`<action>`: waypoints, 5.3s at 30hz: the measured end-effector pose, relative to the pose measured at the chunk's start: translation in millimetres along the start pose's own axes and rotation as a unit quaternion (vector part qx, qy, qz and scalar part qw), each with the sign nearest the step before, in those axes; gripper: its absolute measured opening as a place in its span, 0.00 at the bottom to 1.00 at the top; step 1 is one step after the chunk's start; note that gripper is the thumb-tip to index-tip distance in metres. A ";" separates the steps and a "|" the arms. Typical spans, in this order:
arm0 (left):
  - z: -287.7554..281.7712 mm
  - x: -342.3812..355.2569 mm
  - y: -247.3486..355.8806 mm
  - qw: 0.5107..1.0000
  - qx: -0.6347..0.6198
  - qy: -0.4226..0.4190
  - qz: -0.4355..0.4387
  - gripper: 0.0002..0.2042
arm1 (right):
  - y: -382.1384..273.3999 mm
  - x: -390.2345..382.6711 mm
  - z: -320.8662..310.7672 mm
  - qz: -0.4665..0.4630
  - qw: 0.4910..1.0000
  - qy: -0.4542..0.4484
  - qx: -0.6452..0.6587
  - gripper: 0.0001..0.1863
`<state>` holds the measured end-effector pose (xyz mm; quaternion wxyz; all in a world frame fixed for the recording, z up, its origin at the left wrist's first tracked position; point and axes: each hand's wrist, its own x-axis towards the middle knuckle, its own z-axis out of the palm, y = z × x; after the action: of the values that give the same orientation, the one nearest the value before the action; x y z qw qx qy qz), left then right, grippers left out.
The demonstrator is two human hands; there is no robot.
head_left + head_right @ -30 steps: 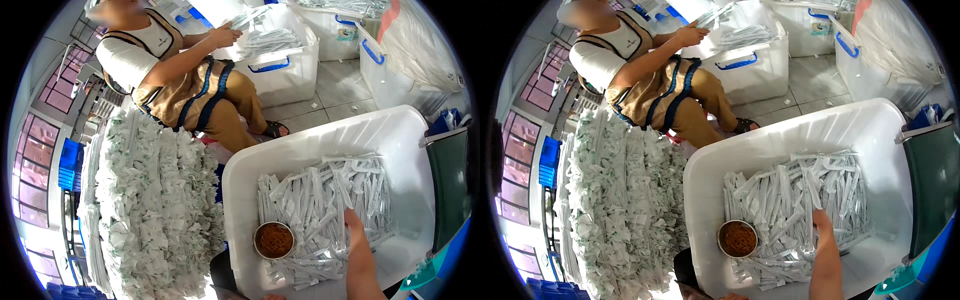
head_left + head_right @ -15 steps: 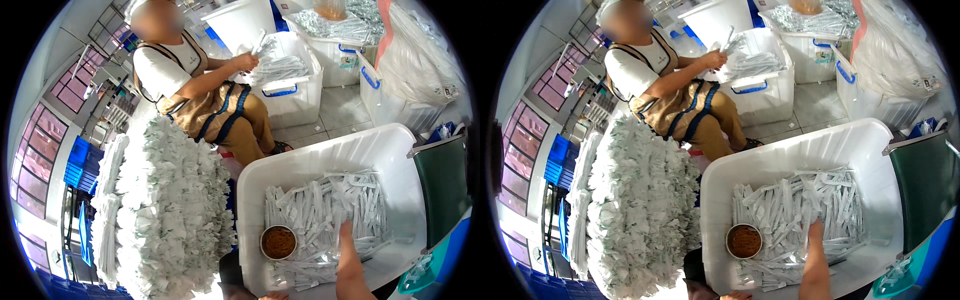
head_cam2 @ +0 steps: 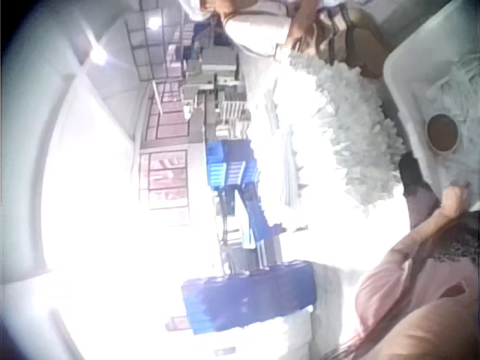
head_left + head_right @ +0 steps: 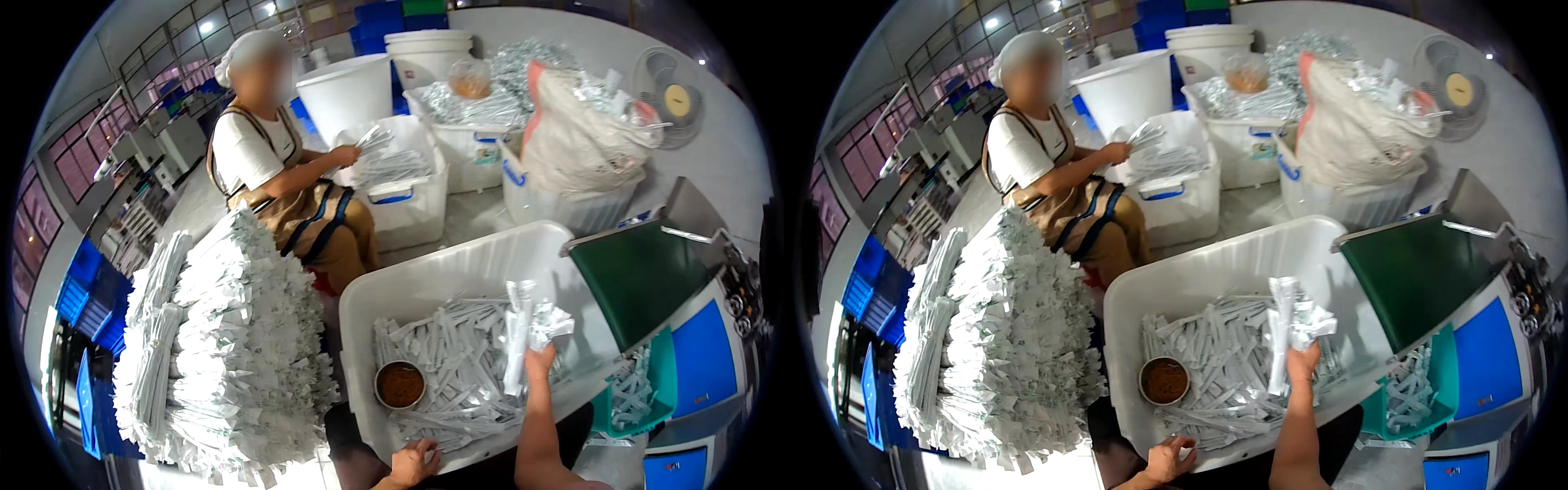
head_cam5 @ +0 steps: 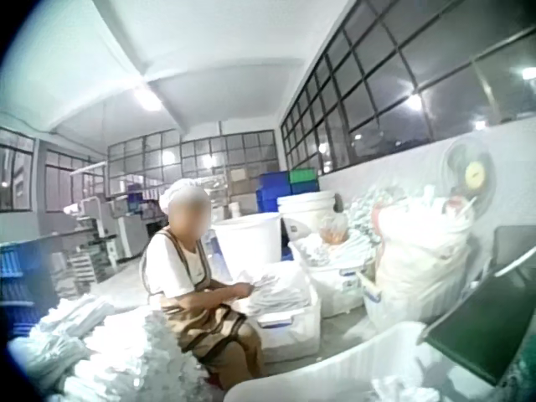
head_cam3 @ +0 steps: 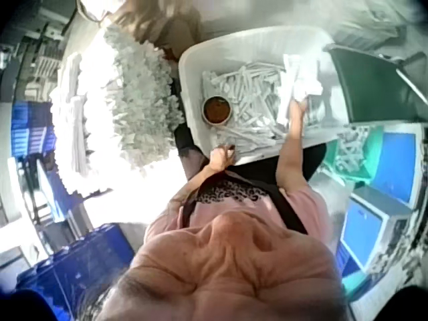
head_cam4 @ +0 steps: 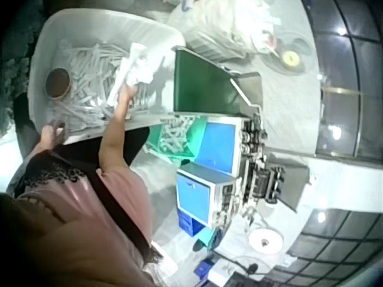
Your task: The person gathers packaged straws from a bin into bundles, secures them with rubber bands, and stacks the completed bundles.
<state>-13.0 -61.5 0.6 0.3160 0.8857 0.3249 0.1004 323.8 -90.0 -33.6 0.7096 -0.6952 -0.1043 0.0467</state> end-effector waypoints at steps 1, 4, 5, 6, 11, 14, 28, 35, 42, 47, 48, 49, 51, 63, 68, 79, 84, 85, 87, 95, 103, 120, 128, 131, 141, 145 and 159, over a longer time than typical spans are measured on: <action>-0.7 6.7 -0.7 0.998 -0.046 -0.025 0.030 0.14 | -23.3 -3.7 -1.8 -0.024 0.999 -0.030 0.023 0.24; -18.3 38.2 32.4 0.987 -0.095 0.025 0.129 0.18 | -94.5 -21.8 -14.7 -0.108 0.990 -0.084 -0.020 0.23; -30.3 55.8 47.4 0.981 -0.108 0.039 0.157 0.23 | -118.7 -29.0 -19.3 -0.055 0.987 -0.148 -0.002 0.24; -39.8 72.9 61.5 0.967 -0.108 0.091 0.212 0.32 | -134.7 -32.6 -22.6 -0.135 0.979 -0.151 0.006 0.24; -87.8 151.7 138.2 0.909 -0.158 0.113 0.369 0.50 | -217.1 -67.0 -24.3 -0.302 0.918 -0.244 0.082 0.23; -86.4 170.3 168.6 0.879 -0.257 0.060 0.396 0.40 | -237.5 -77.1 -10.9 -0.370 0.896 -0.245 -0.014 0.24; -108.9 143.3 160.8 0.800 -0.541 0.142 0.218 0.25 | -280.4 -76.5 16.1 -0.381 0.800 -0.429 -0.177 0.49; -133.2 132.8 110.6 0.637 -0.733 -0.133 0.198 0.24 | -205.2 -124.9 15.7 0.101 0.769 -0.620 0.117 0.44; -31.3 67.7 34.9 0.451 -0.872 -0.162 -0.101 0.26 | -133.4 -215.9 -23.3 0.368 0.759 -0.527 0.100 0.18; -26.0 63.8 28.5 0.331 -0.916 -0.198 -0.110 0.28 | -132.6 -200.3 -23.2 0.317 0.750 -0.580 -0.020 0.17; -25.8 69.0 31.0 0.353 -0.906 -0.213 -0.094 0.31 | -117.5 -205.3 -25.2 0.315 0.752 -0.578 0.012 0.16; -25.3 75.3 30.9 0.375 -0.896 -0.224 -0.077 0.33 | -113.5 -209.0 -27.5 0.335 0.759 -0.558 0.028 0.14; -36.8 83.4 41.7 0.335 -0.896 -0.283 -0.070 0.37 | -125.6 -221.0 -23.7 0.393 0.768 -0.493 0.113 0.15; -26.5 77.7 36.9 0.276 -0.883 -0.374 -0.063 0.23 | -187.7 -51.2 57.0 -0.075 0.905 -0.414 -0.063 0.35; -33.1 73.1 34.2 0.341 -0.869 -0.355 -0.059 0.29 | -222.2 -39.6 125.2 0.070 0.655 -0.749 -0.073 0.23; -12.0 65.1 11.0 0.245 -0.886 -0.387 -0.073 0.32 | -113.4 -105.3 82.0 0.109 0.746 -0.649 -0.107 0.11; -13.4 71.1 3.5 0.365 -0.849 -0.366 -0.109 0.25 | -119.5 -115.5 83.9 0.078 0.763 -0.620 -0.164 0.13; -14.1 71.6 4.0 0.418 -0.830 -0.343 -0.140 0.22 | -121.2 -118.7 80.6 0.072 0.792 -0.589 -0.144 0.14; -26.7 70.0 9.2 0.449 -0.837 -0.286 -0.130 0.20 | -83.6 -118.5 73.1 0.030 0.831 -0.555 -0.020 0.14; -113.6 57.4 65.2 0.842 -0.538 -0.022 -0.036 0.28 | -96.4 -221.6 -4.4 0.320 0.703 -0.635 0.006 0.47; -81.7 32.6 48.2 0.386 -0.886 -0.256 -0.022 0.39 | -109.2 -219.3 2.8 0.311 0.704 -0.638 -0.001 0.49; -44.9 37.4 23.7 0.302 -0.869 -0.385 -0.070 0.34 | -183.9 -126.4 78.2 -0.097 0.674 -0.715 -0.160 0.18; -63.3 32.4 23.5 0.578 -0.758 -0.250 -0.170 0.20 | -164.4 -141.5 108.2 -0.075 0.686 -0.703 -0.171 0.18; -68.4 39.1 6.1 0.568 -0.753 -0.193 -0.270 0.16 | -136.4 -144.4 136.2 0.022 0.690 -0.714 -0.119 0.18; -135.1 11.0 -19.6 0.711 -0.627 0.206 -0.243 0.12 | 55.3 -160.2 163.5 -0.291 0.587 -0.543 -0.526 0.08; -144.6 18.4 -11.6 0.652 -0.650 0.321 -0.221 0.13 | 56.6 -159.6 168.1 -0.210 0.518 -0.598 -0.574 0.08; -128.8 -31.0 -11.4 0.651 -0.725 0.068 -0.214 0.12 | 75.8 -163.7 168.9 -0.251 0.608 -0.539 -0.526 0.07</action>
<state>-92.0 -10.9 94.9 0.8473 0.2717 0.3495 0.2934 134.4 42.6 -120.8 0.0219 -0.7446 -0.6452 0.1699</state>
